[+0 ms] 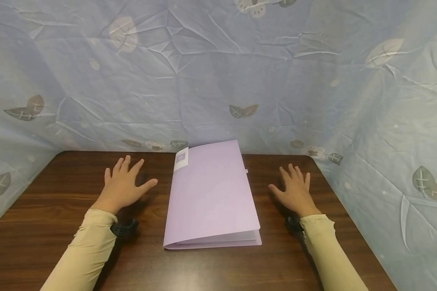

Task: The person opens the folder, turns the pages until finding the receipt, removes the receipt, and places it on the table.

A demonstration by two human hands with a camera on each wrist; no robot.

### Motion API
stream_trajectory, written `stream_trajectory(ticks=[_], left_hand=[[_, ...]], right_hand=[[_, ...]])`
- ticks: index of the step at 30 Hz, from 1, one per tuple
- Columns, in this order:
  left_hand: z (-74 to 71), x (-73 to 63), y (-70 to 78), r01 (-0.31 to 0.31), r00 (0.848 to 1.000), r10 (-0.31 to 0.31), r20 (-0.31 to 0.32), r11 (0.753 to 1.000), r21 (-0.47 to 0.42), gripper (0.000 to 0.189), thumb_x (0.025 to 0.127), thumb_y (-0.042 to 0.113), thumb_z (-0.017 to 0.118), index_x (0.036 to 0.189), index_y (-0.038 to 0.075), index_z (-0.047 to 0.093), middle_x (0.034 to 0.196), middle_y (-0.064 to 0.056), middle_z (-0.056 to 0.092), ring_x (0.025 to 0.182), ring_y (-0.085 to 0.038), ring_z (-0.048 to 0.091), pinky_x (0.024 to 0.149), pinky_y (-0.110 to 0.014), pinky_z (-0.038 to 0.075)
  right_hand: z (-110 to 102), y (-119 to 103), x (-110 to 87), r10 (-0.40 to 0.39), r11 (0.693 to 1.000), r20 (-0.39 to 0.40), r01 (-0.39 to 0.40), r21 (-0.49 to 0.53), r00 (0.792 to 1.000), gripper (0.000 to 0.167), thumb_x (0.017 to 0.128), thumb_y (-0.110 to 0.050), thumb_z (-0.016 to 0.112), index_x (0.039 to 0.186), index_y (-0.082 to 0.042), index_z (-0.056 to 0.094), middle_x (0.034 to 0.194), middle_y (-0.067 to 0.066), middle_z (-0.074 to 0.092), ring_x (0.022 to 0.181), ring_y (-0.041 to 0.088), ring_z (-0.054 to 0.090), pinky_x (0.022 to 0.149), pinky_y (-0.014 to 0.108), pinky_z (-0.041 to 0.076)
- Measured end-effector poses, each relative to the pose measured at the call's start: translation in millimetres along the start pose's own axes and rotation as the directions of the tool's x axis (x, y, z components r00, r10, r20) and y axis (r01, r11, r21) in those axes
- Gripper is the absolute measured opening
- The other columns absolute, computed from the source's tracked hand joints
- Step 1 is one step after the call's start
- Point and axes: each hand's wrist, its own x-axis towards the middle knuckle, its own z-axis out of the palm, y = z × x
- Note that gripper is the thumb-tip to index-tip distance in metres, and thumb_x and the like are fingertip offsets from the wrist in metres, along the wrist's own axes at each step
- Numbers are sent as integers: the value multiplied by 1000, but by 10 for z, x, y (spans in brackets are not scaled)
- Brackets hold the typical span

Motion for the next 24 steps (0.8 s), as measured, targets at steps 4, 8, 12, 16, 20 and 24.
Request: stream_trajectory(ticks=[4,8,12,16,20,24], left_hand=[[24,-12,107,-56,998,56,14,998,-15,99,95,72,55,163,6,28,166,-35,13,150,-59,11,114,-79,11],[84,-26,228,-85,995,86,43,996,-28,99,94,72,57,164,9,28,164,-33,22,147,-60,22,110,-79,26],[143,-47,354,-114,990,118,77,992,-54,100,91,75,59,164,12,30,164,-30,26,147,-58,26,105,-78,33],[195,-68,456,-168,978,177,112,982,-84,100,88,76,62,162,14,35,164,-26,29,149,-52,29,107,-73,36],[237,-86,534,-210,967,220,128,974,-92,99,87,75,64,161,14,38,163,-21,35,148,-46,35,108,-68,40],[266,-111,595,-231,962,241,128,969,-88,97,87,74,65,160,15,40,160,-20,41,144,-45,42,106,-66,43]], right_hand=[[17,-32,4,-9,999,25,8,31,1000,81,99,-47,64,157,3,37,165,34,17,153,53,10,119,70,-8],[40,-59,6,-19,999,48,17,51,999,80,100,-46,64,156,3,37,165,34,20,153,53,13,120,70,-5],[49,-99,7,-43,997,55,40,59,998,78,100,-45,64,155,4,39,163,34,25,152,52,18,121,70,-1],[39,-157,5,-71,995,54,67,76,996,75,100,-42,65,153,5,40,162,34,28,151,52,20,120,70,2],[41,-197,5,-96,993,46,93,73,994,72,100,-38,67,152,5,42,159,34,34,150,51,26,120,71,7],[61,-203,10,-108,993,54,105,57,993,70,101,-36,66,152,5,43,157,34,38,147,51,31,120,70,14]])
